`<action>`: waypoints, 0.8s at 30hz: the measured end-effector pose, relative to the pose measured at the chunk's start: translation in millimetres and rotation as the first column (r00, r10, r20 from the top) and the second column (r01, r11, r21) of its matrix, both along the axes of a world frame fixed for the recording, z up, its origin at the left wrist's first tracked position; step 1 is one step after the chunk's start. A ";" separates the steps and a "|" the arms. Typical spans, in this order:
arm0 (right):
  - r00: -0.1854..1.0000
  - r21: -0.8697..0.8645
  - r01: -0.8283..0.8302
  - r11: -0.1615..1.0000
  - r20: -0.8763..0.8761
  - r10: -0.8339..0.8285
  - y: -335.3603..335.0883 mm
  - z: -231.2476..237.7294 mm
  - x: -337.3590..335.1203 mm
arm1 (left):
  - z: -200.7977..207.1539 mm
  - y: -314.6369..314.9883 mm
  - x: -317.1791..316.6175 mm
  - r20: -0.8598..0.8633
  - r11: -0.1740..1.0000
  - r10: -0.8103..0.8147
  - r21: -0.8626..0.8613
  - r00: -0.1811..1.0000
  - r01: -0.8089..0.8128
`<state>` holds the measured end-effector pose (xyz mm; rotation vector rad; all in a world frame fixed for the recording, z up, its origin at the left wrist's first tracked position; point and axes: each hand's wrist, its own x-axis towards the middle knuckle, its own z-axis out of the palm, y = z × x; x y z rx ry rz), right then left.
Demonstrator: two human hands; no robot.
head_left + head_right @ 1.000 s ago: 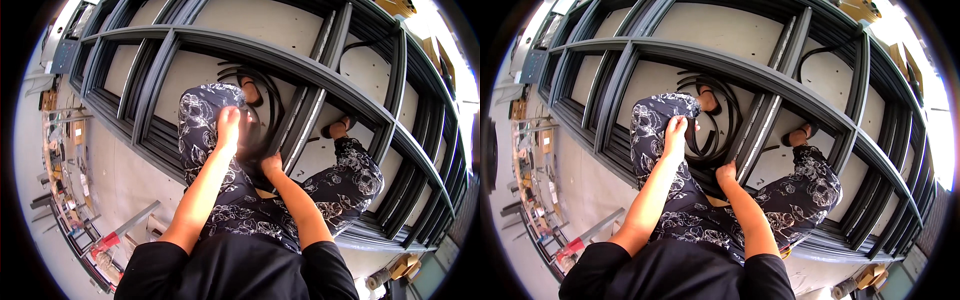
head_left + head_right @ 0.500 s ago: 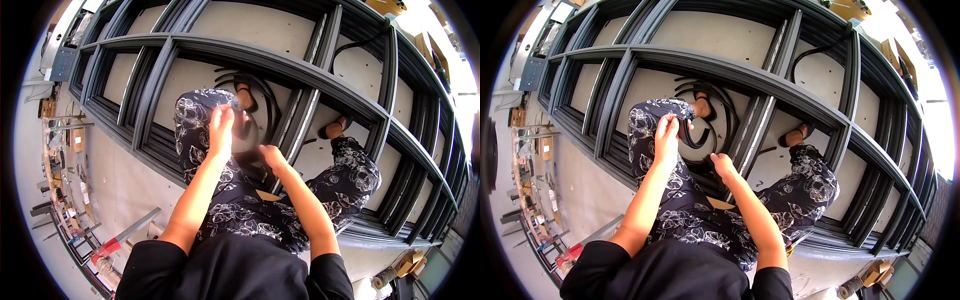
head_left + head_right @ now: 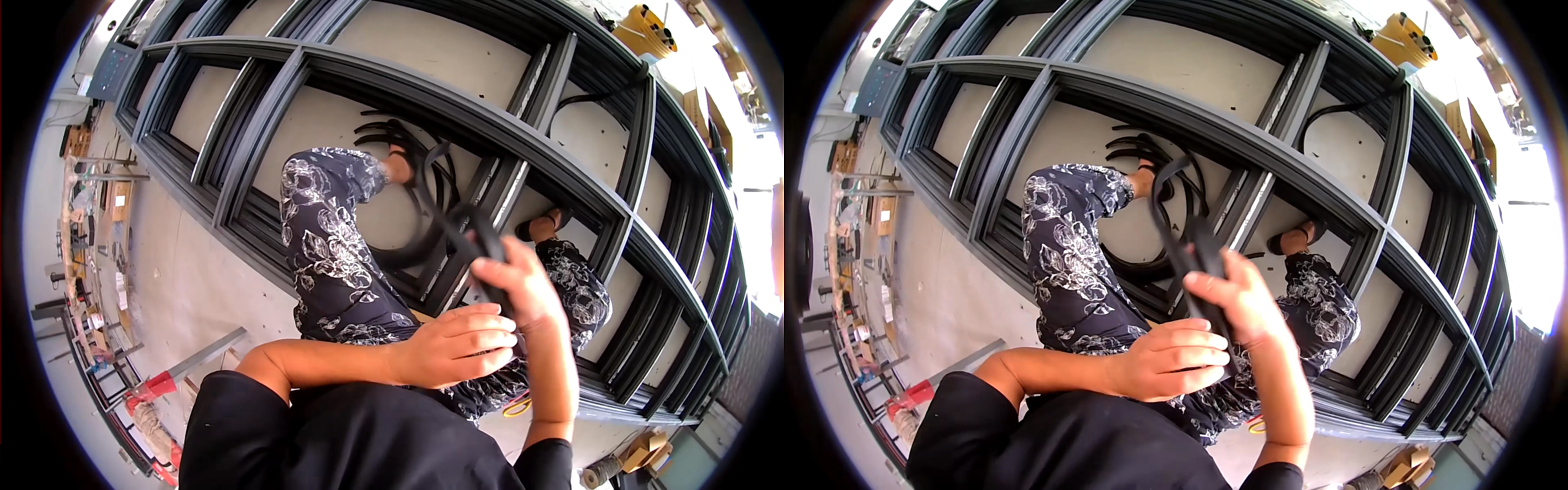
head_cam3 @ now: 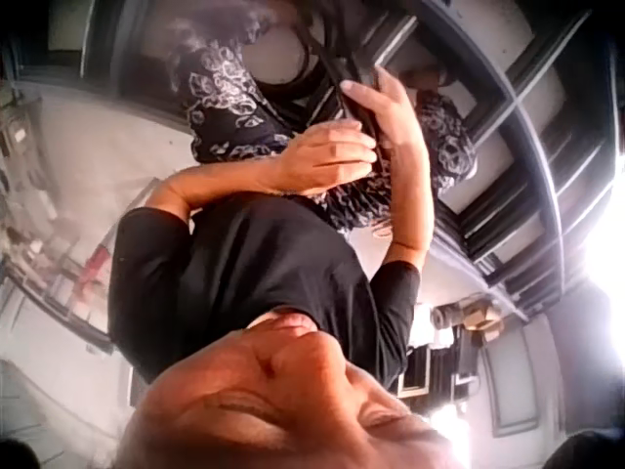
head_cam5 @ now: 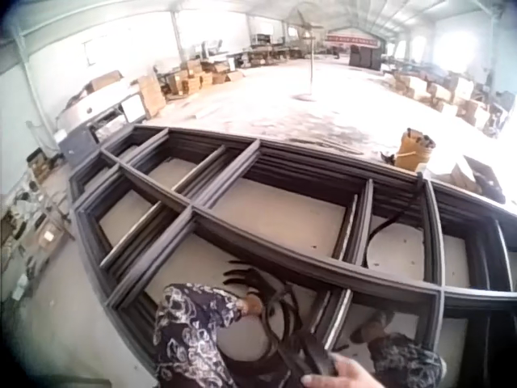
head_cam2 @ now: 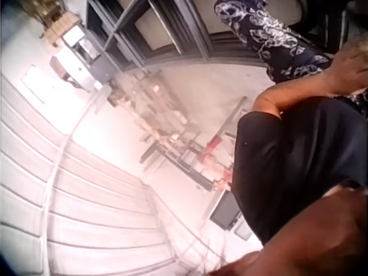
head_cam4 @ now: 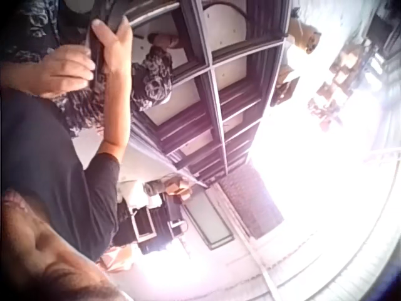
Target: The person installs a rubber seal into the grooves of a metal frame by hand and uses scissors to cut the seal to length.
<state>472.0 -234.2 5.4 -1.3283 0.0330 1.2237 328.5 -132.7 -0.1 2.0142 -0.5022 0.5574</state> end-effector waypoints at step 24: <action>0.296 -0.198 0.216 0.956 0.946 0.129 126.9 -80.5 233.2 | -28.9 222.5 12.5 -0.360 0.441 0.790 -0.230 0.497 -0.867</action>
